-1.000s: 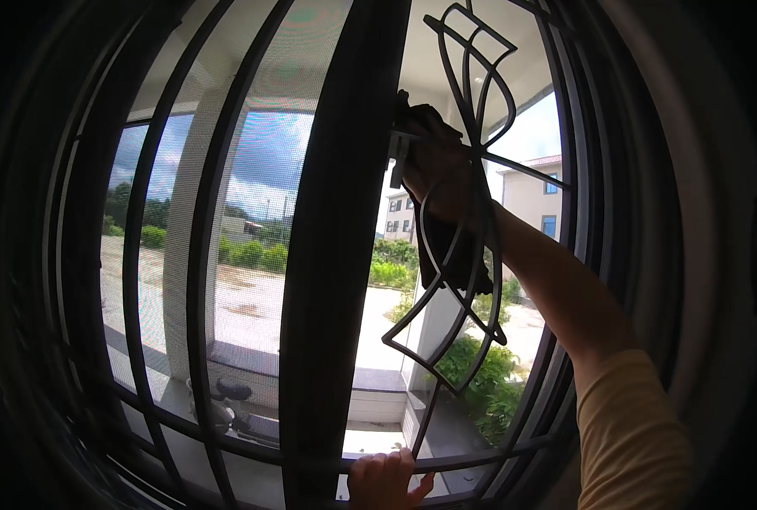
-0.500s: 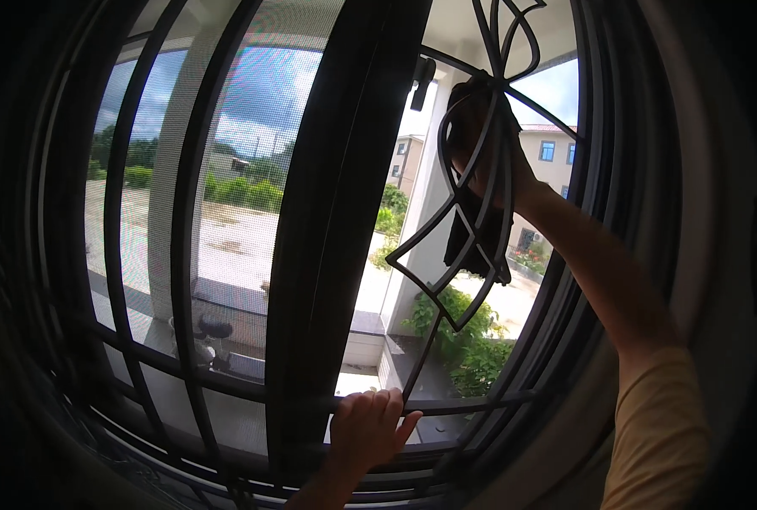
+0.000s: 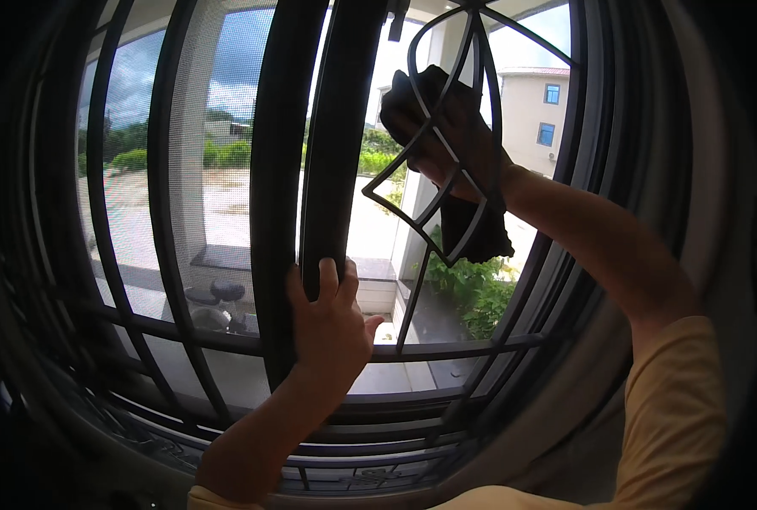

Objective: The person is cleaning the glass pane of a window with a black cloth dipped in a bucket of water.

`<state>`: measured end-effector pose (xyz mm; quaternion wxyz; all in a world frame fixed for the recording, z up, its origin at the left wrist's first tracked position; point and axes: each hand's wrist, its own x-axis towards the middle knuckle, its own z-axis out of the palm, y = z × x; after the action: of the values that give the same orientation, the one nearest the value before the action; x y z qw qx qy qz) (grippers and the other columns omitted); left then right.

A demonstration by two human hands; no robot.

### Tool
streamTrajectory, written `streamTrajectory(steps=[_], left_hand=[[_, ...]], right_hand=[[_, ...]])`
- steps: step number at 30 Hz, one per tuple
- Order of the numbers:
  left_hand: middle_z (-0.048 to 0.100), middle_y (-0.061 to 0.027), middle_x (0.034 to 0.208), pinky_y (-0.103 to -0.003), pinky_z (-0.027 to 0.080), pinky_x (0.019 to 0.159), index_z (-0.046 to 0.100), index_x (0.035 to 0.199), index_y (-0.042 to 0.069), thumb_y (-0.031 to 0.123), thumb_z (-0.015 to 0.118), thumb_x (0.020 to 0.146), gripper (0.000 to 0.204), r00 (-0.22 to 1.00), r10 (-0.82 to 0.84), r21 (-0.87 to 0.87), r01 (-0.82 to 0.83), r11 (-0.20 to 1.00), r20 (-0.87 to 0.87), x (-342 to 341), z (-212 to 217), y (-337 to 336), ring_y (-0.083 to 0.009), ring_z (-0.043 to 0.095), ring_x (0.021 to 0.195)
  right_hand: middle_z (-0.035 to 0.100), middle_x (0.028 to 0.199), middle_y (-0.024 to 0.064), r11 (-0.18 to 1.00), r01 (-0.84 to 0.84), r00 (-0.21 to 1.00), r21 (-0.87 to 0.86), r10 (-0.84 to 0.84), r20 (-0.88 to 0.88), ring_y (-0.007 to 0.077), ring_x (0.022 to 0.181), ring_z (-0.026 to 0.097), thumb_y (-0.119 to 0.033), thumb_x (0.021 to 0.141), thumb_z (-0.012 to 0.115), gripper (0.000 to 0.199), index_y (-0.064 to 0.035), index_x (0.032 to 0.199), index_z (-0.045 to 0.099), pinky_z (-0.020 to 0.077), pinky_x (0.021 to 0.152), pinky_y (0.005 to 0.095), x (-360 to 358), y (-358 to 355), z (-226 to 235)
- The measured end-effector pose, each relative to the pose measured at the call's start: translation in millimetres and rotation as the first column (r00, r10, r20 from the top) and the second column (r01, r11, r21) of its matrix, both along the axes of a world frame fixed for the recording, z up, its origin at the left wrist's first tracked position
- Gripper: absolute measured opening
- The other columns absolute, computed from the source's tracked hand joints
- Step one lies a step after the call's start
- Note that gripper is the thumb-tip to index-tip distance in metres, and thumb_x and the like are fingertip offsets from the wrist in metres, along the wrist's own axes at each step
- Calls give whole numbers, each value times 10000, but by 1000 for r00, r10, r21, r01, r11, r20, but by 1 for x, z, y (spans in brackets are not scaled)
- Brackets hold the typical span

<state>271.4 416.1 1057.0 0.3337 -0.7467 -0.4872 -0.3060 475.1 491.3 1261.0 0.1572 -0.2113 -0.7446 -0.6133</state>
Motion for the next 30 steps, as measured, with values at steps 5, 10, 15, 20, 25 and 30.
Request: streamTrajectory(steps=[5,10,15,20,25,30], left_hand=[[524,-48,1263,-642,169,1069,732,1032,46,545,683,776,563,998,59,6,-59,998,-31,-5,0,2,-350,371,1198],[553,-19,1211,-627,170,1079,736,1039,70,545,680,766,551,1000,-11,83,11,996,-7,-10,-7,7,-335,387,1160],[548,-7,1183,-611,160,1091,740,1035,70,526,689,756,536,999,-47,139,43,989,21,-10,-9,7,-319,403,1117],[536,13,1198,-590,130,1111,740,1041,75,490,650,817,480,998,-46,110,40,993,50,-16,-11,7,-310,355,1161],[530,4,1186,-578,126,1127,736,1076,112,509,669,799,488,998,-34,138,26,990,57,-13,-16,11,-306,385,1116],[534,8,1176,-584,144,1119,748,1028,101,495,674,789,467,996,-58,164,46,985,67,-12,-14,8,-314,384,1108]], right_hand=[[531,1329,35,996,-77,985,-50,84,151,259,1294,446,-268,819,623,464,-163,1268,571,355,1083,450,-17,-18,-53],[546,1317,20,948,-180,889,-263,271,369,267,1310,442,-331,868,589,416,-230,1271,575,297,1142,428,-9,2,-94],[563,1283,27,990,-114,993,-83,115,17,292,1270,463,-330,838,637,419,-218,1241,623,362,1057,466,-29,-12,-76],[493,1382,-74,983,-5,976,-182,44,211,213,1359,376,-374,802,598,485,-260,1273,607,192,1167,485,-18,-11,-149],[474,1403,38,991,63,987,-122,-80,-137,284,1372,352,-381,841,632,584,-179,1372,495,276,1110,463,-21,-24,-81],[436,1434,80,999,-38,966,16,41,-256,365,1343,352,-367,808,662,605,-136,1348,517,242,1108,551,-48,-6,-101]])
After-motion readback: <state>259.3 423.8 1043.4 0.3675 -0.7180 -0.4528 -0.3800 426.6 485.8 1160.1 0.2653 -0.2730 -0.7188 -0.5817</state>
